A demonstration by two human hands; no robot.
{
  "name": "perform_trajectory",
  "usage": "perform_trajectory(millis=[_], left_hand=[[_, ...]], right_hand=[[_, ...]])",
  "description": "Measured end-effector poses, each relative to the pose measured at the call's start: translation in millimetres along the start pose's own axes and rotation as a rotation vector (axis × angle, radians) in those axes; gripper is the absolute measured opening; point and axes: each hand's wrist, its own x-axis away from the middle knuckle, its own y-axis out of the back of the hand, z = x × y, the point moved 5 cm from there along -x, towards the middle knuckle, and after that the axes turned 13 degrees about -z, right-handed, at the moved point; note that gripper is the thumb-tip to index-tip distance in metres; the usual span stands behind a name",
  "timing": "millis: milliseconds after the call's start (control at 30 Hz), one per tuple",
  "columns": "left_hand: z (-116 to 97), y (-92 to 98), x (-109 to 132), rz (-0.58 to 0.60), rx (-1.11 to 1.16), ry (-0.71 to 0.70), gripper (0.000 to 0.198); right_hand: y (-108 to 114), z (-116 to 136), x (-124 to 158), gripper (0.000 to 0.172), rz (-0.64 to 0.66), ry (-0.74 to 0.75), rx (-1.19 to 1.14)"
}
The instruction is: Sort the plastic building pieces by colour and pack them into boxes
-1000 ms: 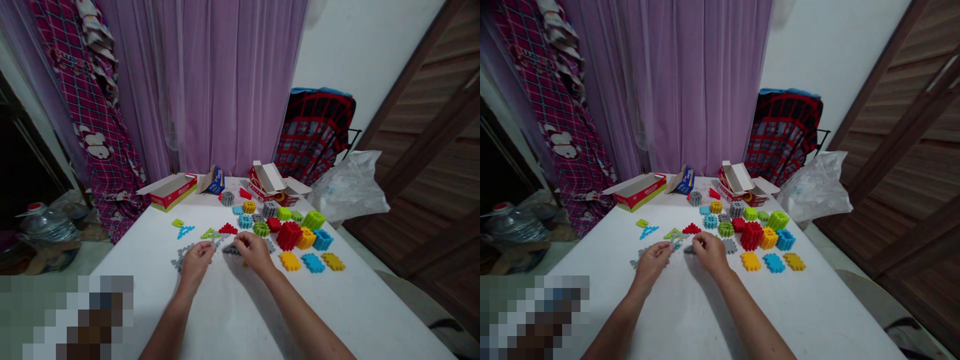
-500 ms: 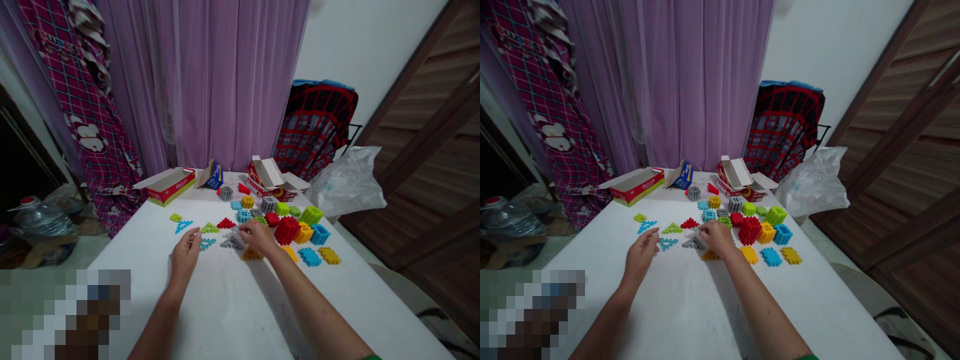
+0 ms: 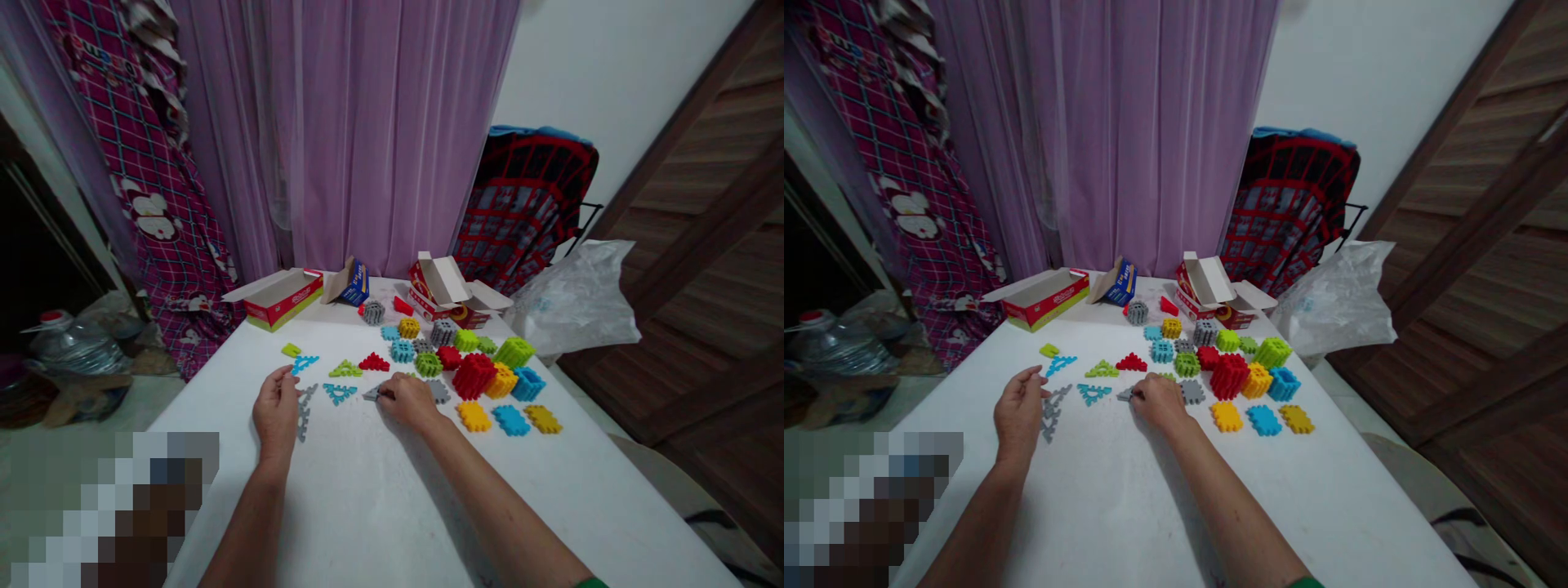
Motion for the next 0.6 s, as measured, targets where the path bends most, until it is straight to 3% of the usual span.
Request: perform_trajectory(millis=[600], left_hand=[[2.7, -0.2, -1.7, 0.007, -0.02, 0.001, 0.037]], right_hand=[[-7.6, -1.1, -2.8, 0.024, 0.003, 0.06, 0.045]])
